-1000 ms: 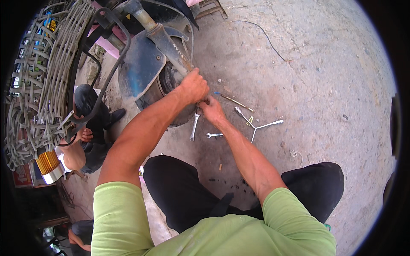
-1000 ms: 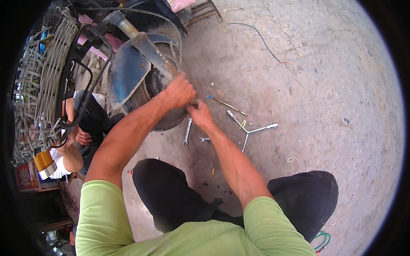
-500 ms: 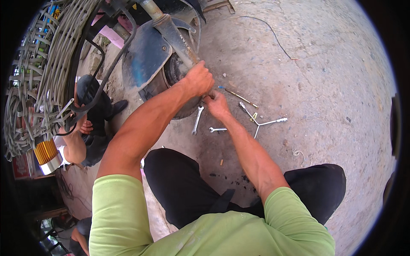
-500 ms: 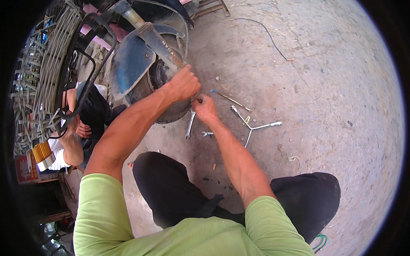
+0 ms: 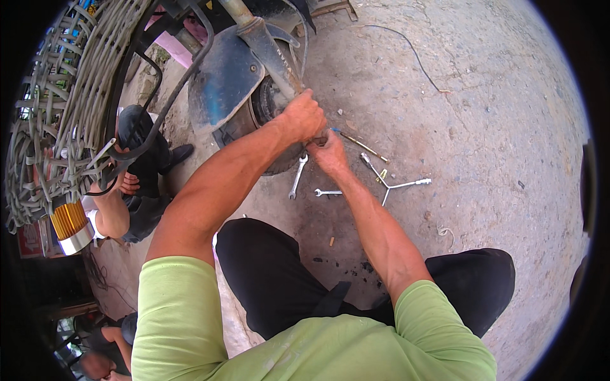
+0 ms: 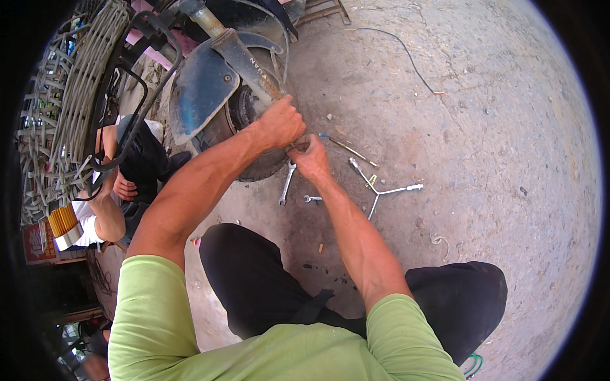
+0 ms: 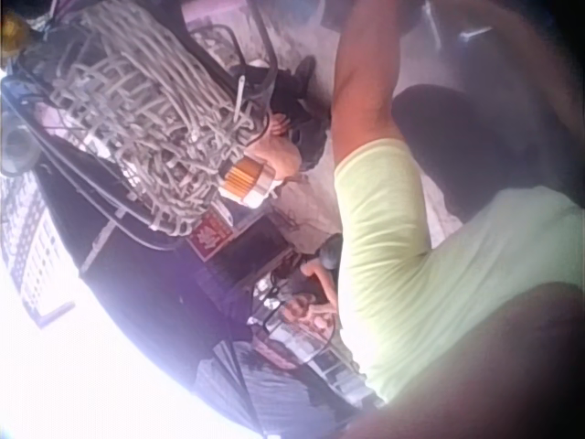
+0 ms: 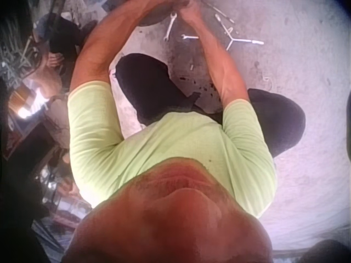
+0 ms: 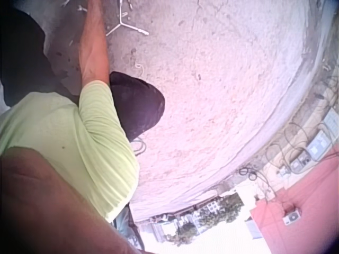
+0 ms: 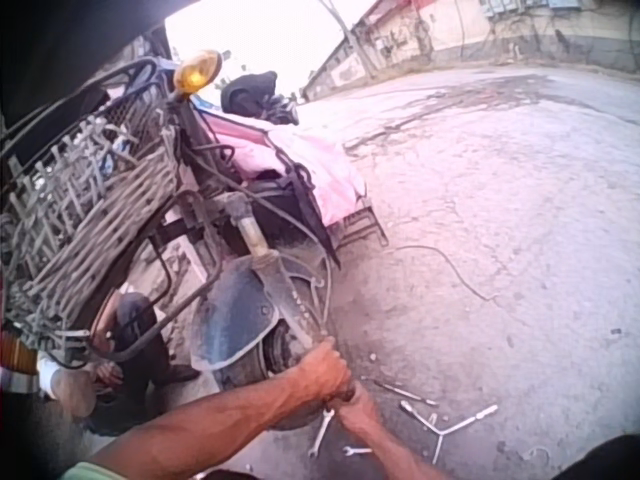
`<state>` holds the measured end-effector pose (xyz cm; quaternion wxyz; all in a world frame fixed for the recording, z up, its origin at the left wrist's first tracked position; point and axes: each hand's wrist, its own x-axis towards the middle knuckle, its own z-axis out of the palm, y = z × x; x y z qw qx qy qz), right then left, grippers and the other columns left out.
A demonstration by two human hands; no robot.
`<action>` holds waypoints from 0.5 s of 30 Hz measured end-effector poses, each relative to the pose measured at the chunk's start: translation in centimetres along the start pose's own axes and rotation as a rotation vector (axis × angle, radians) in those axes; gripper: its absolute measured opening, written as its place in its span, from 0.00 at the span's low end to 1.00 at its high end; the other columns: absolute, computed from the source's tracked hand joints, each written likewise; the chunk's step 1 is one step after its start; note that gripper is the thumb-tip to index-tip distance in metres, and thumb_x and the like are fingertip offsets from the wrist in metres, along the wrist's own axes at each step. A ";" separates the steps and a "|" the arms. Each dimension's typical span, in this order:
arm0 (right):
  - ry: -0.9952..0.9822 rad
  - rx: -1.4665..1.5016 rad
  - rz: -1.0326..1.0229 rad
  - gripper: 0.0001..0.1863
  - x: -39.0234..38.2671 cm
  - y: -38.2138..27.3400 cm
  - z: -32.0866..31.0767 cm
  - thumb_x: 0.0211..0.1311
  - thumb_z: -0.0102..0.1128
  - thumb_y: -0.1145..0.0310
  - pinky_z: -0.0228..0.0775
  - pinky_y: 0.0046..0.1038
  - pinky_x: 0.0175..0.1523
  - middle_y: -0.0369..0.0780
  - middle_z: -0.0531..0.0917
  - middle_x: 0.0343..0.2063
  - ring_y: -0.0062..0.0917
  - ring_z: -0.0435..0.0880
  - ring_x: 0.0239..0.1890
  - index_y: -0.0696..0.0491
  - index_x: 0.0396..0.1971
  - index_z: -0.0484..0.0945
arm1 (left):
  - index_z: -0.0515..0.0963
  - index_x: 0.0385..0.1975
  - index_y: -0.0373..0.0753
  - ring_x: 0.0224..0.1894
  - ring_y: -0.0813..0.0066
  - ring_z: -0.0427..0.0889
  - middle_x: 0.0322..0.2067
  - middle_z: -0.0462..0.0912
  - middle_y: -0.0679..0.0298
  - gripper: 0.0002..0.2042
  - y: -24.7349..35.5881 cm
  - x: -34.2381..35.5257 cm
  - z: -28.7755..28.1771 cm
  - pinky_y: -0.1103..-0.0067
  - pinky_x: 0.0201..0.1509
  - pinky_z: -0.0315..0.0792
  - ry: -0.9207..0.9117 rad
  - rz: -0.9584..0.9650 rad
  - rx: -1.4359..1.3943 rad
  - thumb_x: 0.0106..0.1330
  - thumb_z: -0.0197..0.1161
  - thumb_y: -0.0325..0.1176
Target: The person removes the front wheel from a three-wheeled vehicle using a wrench and screwdriver. They loosen the axle nut, detach the brake cable, and pull the wheel off the axle, placing it on the ground.
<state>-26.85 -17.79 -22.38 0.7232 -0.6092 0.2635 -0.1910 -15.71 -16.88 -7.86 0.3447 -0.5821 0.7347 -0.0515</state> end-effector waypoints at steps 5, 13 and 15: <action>-0.142 -0.007 0.171 0.15 -1.0 -1.9 -0.6 0.63 0.57 0.67 0.77 0.35 0.46 0.45 0.86 0.33 0.31 0.88 0.34 0.62 0.42 0.79 | 0.88 0.29 0.49 0.41 0.67 0.88 0.32 0.89 0.64 0.08 0.4 0.2 -1.9 0.64 0.61 0.65 -0.259 -0.038 -0.052 0.61 0.61 0.39; -0.165 0.232 0.323 0.18 -0.5 -1.1 -0.6 0.61 0.65 0.63 0.77 0.33 0.42 0.46 0.87 0.35 0.32 0.88 0.37 0.62 0.43 0.79 | 0.88 0.27 0.50 0.38 0.66 0.87 0.29 0.89 0.65 0.09 0.3 0.4 -1.2 0.64 0.59 0.66 -0.151 -0.034 -0.040 0.62 0.60 0.38; -0.134 0.144 0.217 0.19 -0.2 -0.3 -0.4 0.59 0.67 0.64 0.77 0.32 0.40 0.44 0.87 0.34 0.29 0.87 0.34 0.62 0.44 0.78 | 0.87 0.27 0.50 0.37 0.68 0.87 0.29 0.88 0.65 0.09 0.2 0.3 -1.5 0.65 0.57 0.66 -0.132 -0.021 -0.009 0.62 0.60 0.38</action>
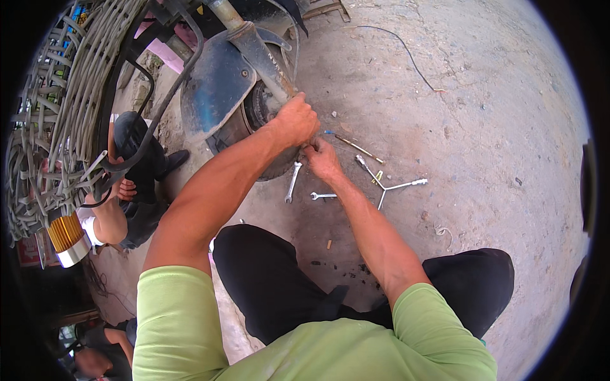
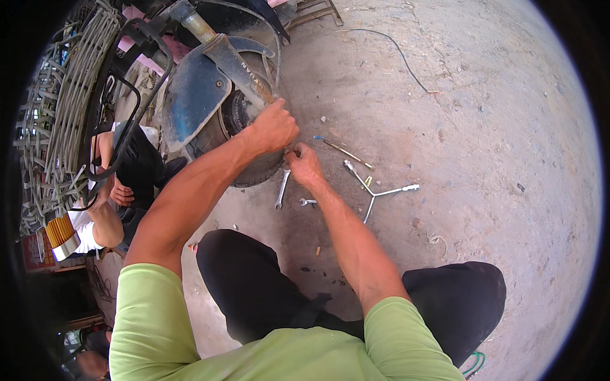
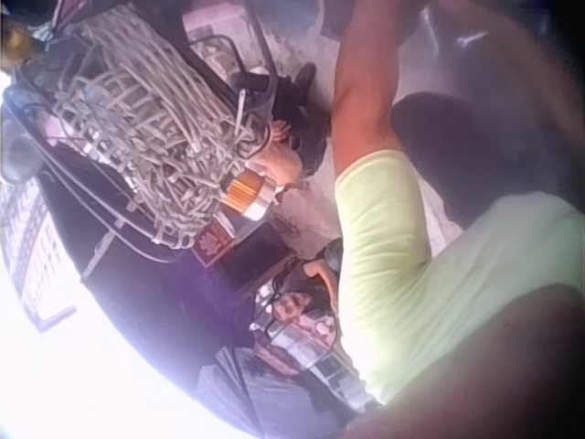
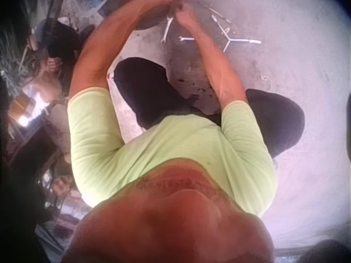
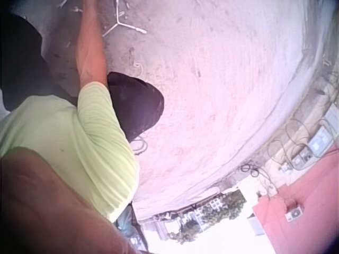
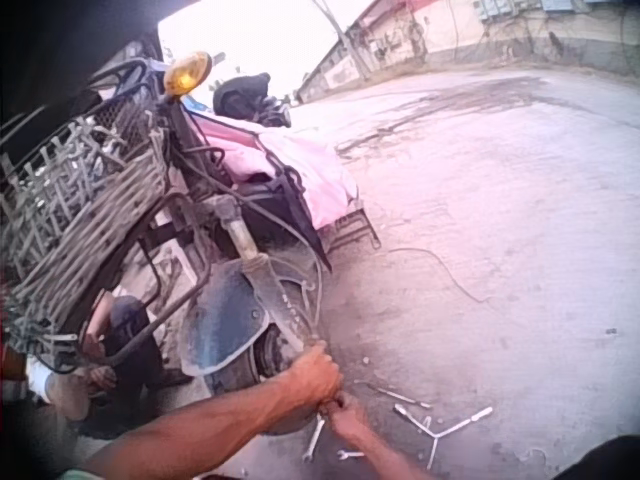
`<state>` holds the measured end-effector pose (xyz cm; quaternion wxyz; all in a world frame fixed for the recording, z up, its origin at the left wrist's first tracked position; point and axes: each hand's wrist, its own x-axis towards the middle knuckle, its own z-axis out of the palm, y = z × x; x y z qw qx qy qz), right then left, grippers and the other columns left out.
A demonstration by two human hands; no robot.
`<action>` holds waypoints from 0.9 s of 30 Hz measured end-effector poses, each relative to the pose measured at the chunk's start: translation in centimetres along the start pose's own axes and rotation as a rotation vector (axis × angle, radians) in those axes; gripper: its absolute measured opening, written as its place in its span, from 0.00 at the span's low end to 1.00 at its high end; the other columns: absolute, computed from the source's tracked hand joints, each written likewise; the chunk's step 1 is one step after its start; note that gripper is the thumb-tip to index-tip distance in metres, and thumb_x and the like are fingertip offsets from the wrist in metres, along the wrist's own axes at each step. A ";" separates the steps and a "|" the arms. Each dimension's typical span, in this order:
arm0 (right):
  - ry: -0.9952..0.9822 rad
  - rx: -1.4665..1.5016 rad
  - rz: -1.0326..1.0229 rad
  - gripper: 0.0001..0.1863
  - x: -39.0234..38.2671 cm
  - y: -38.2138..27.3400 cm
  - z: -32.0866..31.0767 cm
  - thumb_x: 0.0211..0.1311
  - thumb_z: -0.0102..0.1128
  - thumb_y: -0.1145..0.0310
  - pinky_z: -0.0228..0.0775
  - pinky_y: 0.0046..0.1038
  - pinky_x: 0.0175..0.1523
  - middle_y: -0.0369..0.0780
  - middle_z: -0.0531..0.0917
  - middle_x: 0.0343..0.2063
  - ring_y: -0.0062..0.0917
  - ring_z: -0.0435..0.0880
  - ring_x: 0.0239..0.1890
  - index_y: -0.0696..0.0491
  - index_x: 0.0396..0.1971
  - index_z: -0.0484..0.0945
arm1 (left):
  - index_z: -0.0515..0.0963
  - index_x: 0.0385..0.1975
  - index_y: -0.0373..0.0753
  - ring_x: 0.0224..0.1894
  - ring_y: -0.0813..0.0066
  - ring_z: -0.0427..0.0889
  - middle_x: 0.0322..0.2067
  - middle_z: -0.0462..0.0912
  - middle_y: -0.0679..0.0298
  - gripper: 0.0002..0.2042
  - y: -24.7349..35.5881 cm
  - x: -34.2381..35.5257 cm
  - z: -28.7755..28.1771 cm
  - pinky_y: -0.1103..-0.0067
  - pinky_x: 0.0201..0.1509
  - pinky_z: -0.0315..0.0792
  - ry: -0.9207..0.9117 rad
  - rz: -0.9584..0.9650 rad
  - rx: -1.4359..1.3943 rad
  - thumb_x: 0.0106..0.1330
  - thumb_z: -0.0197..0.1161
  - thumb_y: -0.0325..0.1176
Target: The person removes the front wheel from a three-wheeled vehicle using a wrench and screwdriver. They loosen the axle nut, detach the brake cable, and pull the wheel off the axle, placing it on the ground.
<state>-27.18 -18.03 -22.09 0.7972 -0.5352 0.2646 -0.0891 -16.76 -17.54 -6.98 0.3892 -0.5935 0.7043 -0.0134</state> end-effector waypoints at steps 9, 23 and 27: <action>-0.048 0.077 0.078 0.17 0.3 0.7 -0.6 0.58 0.66 0.67 0.75 0.30 0.37 0.44 0.86 0.32 0.24 0.85 0.32 0.63 0.42 0.76 | 0.87 0.27 0.52 0.37 0.70 0.88 0.29 0.89 0.66 0.08 0.3 0.2 0.3 0.66 0.56 0.66 -0.002 -0.011 -0.009 0.62 0.61 0.38; 0.050 -0.041 -0.132 0.12 0.2 0.9 0.4 0.63 0.58 0.70 0.76 0.29 0.37 0.43 0.86 0.33 0.26 0.86 0.29 0.62 0.43 0.77 | 0.87 0.25 0.53 0.35 0.71 0.88 0.27 0.88 0.67 0.08 0.2 0.0 0.3 0.69 0.50 0.65 -0.012 -0.013 0.007 0.61 0.61 0.39; 0.008 0.062 0.056 0.13 -0.3 -0.3 0.4 0.63 0.59 0.70 0.76 0.30 0.36 0.43 0.85 0.32 0.26 0.86 0.30 0.62 0.43 0.77 | 0.87 0.25 0.53 0.35 0.70 0.88 0.27 0.89 0.67 0.08 0.3 -0.3 0.3 0.69 0.50 0.65 -0.011 -0.013 -0.003 0.61 0.61 0.39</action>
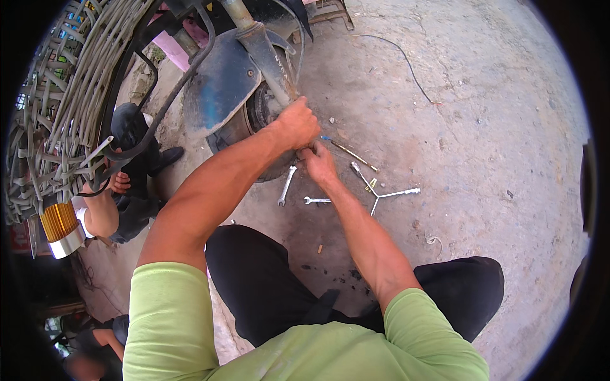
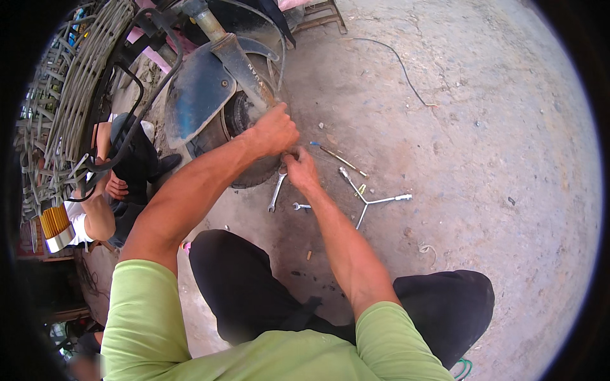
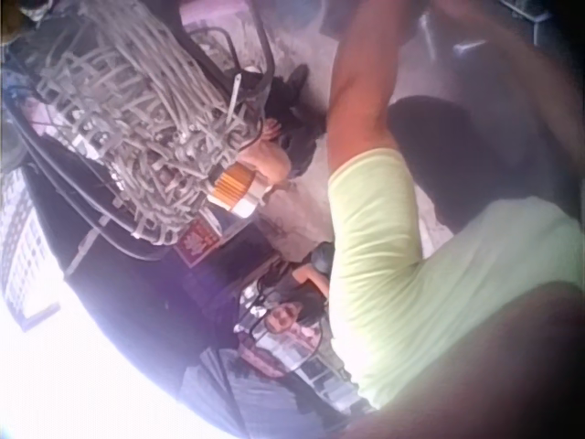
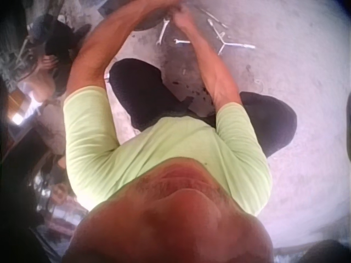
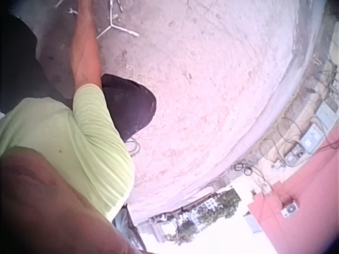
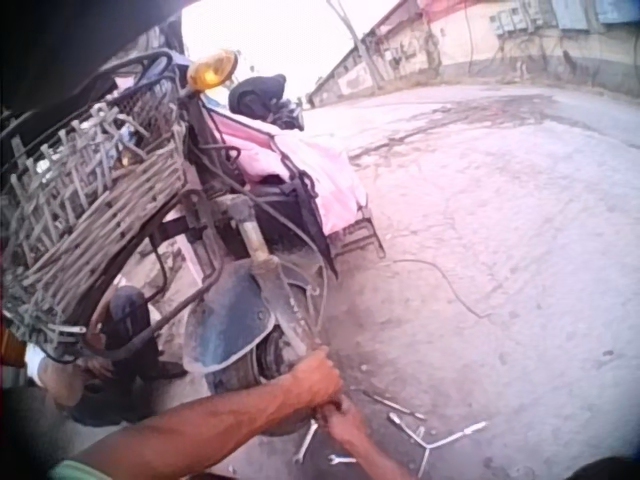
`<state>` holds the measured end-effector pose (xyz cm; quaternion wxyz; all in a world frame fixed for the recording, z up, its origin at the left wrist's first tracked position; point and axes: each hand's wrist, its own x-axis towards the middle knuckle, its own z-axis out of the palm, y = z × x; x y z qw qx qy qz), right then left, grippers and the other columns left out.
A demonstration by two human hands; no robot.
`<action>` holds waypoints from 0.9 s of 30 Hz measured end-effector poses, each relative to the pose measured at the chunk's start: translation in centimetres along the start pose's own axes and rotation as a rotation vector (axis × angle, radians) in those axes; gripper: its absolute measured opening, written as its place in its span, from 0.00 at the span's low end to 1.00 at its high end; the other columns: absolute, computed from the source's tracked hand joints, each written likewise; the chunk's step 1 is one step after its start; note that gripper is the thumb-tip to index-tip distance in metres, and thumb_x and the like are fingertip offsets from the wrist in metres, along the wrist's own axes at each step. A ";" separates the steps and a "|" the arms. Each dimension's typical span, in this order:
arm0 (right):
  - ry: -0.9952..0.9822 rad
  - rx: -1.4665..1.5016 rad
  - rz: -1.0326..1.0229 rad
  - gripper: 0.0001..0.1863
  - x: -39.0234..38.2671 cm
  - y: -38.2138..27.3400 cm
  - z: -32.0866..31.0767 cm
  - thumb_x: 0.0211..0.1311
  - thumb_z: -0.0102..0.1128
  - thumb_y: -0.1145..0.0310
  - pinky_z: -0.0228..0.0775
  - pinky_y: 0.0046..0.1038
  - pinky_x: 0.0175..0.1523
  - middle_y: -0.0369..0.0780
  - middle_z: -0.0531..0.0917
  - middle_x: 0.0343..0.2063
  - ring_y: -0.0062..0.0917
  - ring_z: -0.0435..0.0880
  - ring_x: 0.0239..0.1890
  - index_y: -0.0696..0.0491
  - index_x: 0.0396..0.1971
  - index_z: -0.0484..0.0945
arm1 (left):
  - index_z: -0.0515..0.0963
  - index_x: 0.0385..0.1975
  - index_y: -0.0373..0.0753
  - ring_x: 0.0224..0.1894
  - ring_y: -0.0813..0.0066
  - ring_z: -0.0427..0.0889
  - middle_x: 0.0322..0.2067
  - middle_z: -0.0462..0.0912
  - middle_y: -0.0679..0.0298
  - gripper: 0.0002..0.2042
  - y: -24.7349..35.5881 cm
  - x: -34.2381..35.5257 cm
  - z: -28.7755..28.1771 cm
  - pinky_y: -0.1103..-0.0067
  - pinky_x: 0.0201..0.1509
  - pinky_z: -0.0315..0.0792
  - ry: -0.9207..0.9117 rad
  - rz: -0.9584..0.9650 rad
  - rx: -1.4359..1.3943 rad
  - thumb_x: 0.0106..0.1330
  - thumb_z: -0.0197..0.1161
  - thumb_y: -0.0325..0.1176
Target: The person removes the front wheel from a three-wheeled vehicle using a wrench and screwdriver. They loosen the axle nut, detach the brake cable, and pull the wheel off the axle, placing it on the ground.
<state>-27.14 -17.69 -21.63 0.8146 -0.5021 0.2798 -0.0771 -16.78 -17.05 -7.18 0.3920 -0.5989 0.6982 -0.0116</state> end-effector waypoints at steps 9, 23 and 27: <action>0.058 -0.003 -0.141 0.13 -0.1 0.4 0.2 0.63 0.60 0.69 0.76 0.30 0.36 0.43 0.85 0.31 0.26 0.85 0.29 0.63 0.42 0.76 | 0.87 0.25 0.51 0.34 0.70 0.88 0.27 0.88 0.67 0.07 0.0 0.1 0.4 0.67 0.51 0.67 0.032 -0.013 -0.023 0.60 0.62 0.39; 0.013 -0.049 -0.078 0.16 0.4 0.9 0.2 0.59 0.68 0.64 0.77 0.28 0.37 0.43 0.87 0.33 0.24 0.86 0.30 0.60 0.40 0.78 | 0.87 0.25 0.53 0.34 0.70 0.88 0.27 0.88 0.68 0.06 -0.3 0.1 -0.1 0.68 0.51 0.67 -0.001 -0.010 -0.009 0.59 0.63 0.37; 0.099 -0.178 -0.201 0.16 -0.3 -0.1 0.3 0.59 0.67 0.66 0.78 0.30 0.37 0.43 0.87 0.33 0.24 0.86 0.30 0.61 0.41 0.78 | 0.88 0.28 0.52 0.36 0.69 0.87 0.29 0.88 0.67 0.07 -0.5 0.2 -0.4 0.66 0.57 0.66 0.020 0.004 0.033 0.61 0.62 0.36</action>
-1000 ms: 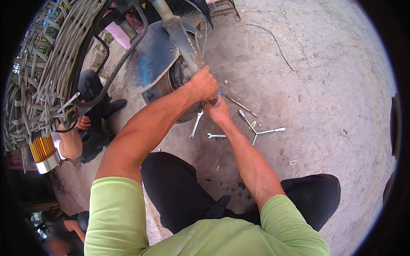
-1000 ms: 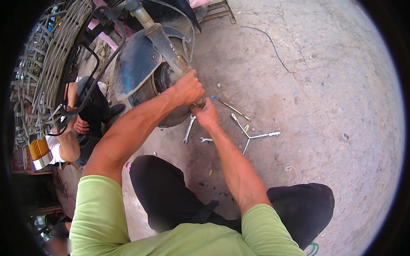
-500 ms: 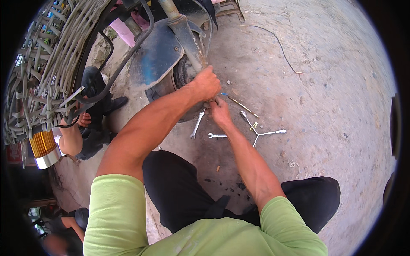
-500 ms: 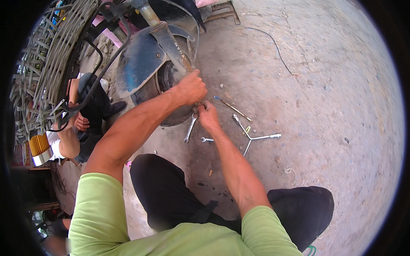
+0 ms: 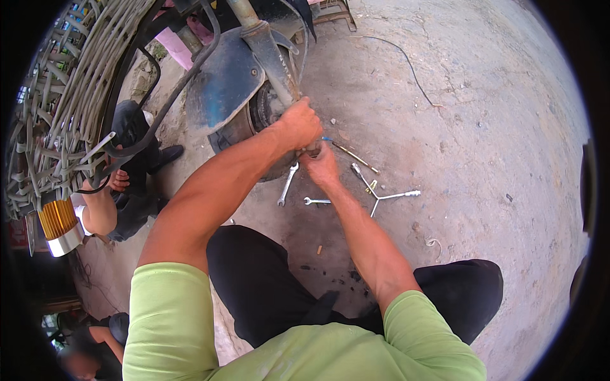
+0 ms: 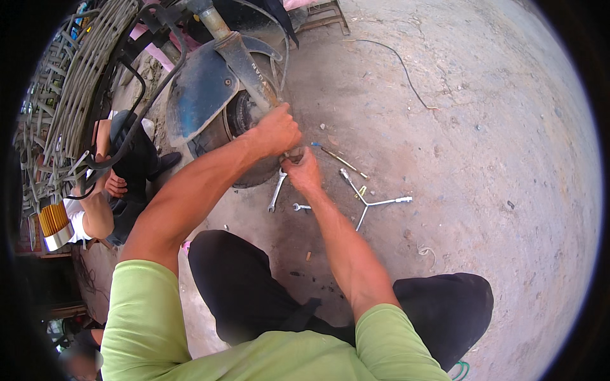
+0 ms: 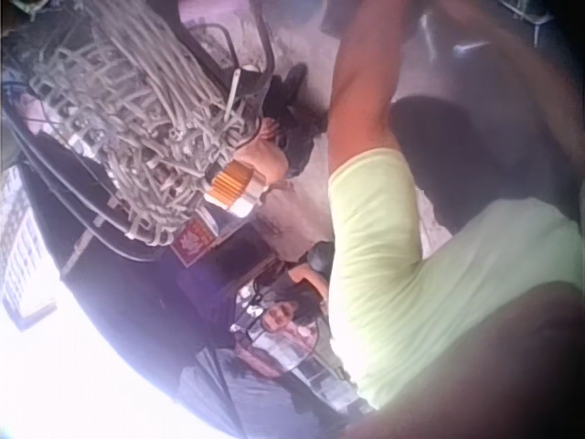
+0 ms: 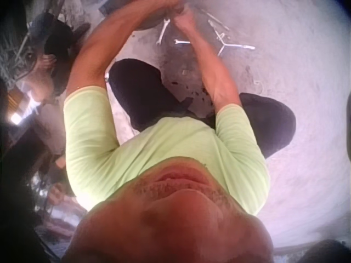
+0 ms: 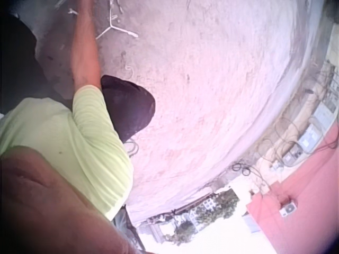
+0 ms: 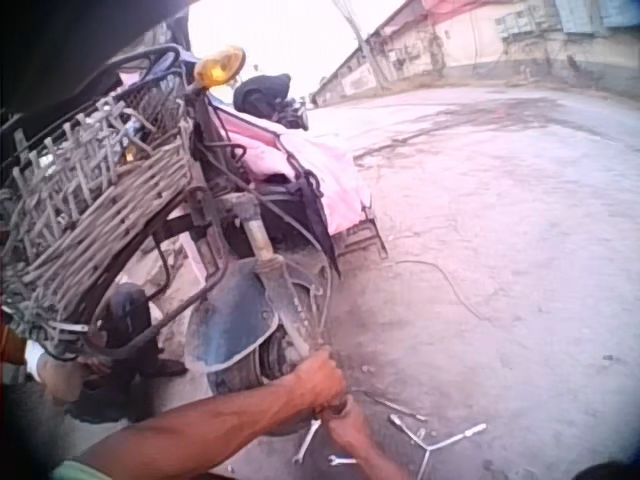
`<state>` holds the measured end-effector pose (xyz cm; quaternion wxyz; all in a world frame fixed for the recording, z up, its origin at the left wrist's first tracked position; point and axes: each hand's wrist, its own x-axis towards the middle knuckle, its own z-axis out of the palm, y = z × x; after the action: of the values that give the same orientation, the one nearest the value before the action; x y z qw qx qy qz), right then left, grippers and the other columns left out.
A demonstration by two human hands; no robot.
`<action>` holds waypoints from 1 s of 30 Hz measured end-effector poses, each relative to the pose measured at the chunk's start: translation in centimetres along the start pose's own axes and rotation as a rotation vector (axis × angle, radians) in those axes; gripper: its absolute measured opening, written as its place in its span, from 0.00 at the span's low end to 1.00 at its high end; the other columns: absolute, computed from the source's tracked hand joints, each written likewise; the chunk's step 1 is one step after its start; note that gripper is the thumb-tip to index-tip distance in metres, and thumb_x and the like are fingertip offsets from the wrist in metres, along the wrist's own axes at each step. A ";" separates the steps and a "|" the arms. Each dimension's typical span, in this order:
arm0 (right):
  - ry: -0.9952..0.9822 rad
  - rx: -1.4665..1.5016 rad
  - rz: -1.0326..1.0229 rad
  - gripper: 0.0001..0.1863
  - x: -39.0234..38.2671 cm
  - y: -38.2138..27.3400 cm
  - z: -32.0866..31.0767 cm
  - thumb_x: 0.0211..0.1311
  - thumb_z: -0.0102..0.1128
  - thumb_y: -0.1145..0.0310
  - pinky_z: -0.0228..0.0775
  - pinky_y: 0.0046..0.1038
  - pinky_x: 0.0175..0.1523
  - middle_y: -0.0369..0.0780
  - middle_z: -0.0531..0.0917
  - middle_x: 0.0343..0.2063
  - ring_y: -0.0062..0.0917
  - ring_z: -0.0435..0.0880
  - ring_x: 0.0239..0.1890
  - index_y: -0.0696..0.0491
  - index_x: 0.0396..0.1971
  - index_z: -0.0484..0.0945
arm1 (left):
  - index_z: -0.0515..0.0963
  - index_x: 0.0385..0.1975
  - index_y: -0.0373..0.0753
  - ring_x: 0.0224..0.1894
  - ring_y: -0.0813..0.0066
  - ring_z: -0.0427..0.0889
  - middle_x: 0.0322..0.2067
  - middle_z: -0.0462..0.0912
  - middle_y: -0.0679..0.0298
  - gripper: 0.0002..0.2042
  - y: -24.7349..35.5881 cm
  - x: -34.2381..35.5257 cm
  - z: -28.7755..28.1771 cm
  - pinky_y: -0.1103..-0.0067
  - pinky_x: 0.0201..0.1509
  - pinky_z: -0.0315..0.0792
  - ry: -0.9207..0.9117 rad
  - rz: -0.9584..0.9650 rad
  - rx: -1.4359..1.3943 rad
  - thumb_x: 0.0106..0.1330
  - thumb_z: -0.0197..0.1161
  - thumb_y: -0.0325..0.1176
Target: The person removes the front wheel from a three-wheeled vehicle using a wrench and screwdriver. They loosen the axle nut, detach the brake cable, and pull the wheel off the axle, placing it on the ground.
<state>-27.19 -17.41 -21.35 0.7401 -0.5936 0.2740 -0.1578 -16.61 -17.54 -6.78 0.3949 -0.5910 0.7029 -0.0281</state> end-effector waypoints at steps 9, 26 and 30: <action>0.045 -0.072 0.046 0.16 -1.0 0.6 -1.4 0.56 0.66 0.63 0.77 0.37 0.44 0.47 0.86 0.33 0.34 0.87 0.38 0.60 0.35 0.77 | 0.87 0.37 0.50 0.46 0.67 0.85 0.38 0.88 0.65 0.09 0.9 1.1 0.3 0.60 0.68 0.61 -0.187 -0.026 -0.063 0.65 0.58 0.37; -0.089 0.176 0.157 0.15 -0.4 0.0 -0.5 0.58 0.66 0.68 0.77 0.31 0.40 0.44 0.85 0.31 0.30 0.86 0.35 0.61 0.41 0.75 | 0.87 0.30 0.52 0.41 0.68 0.86 0.33 0.89 0.67 0.09 0.3 0.1 1.7 0.64 0.62 0.64 0.003 -0.023 -0.056 0.65 0.58 0.38; 0.017 0.004 -0.026 0.14 0.6 1.3 -0.3 0.59 0.66 0.71 0.77 0.29 0.38 0.43 0.84 0.31 0.25 0.84 0.32 0.61 0.40 0.74 | 0.88 0.27 0.51 0.37 0.69 0.87 0.29 0.89 0.67 0.08 0.3 0.3 -1.1 0.67 0.54 0.66 -0.095 -0.004 -0.036 0.62 0.61 0.38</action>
<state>-27.02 -17.65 -22.82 0.7366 -0.5944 0.2723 -0.1729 -17.48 -18.16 -6.37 0.4170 -0.6000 0.6827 0.0119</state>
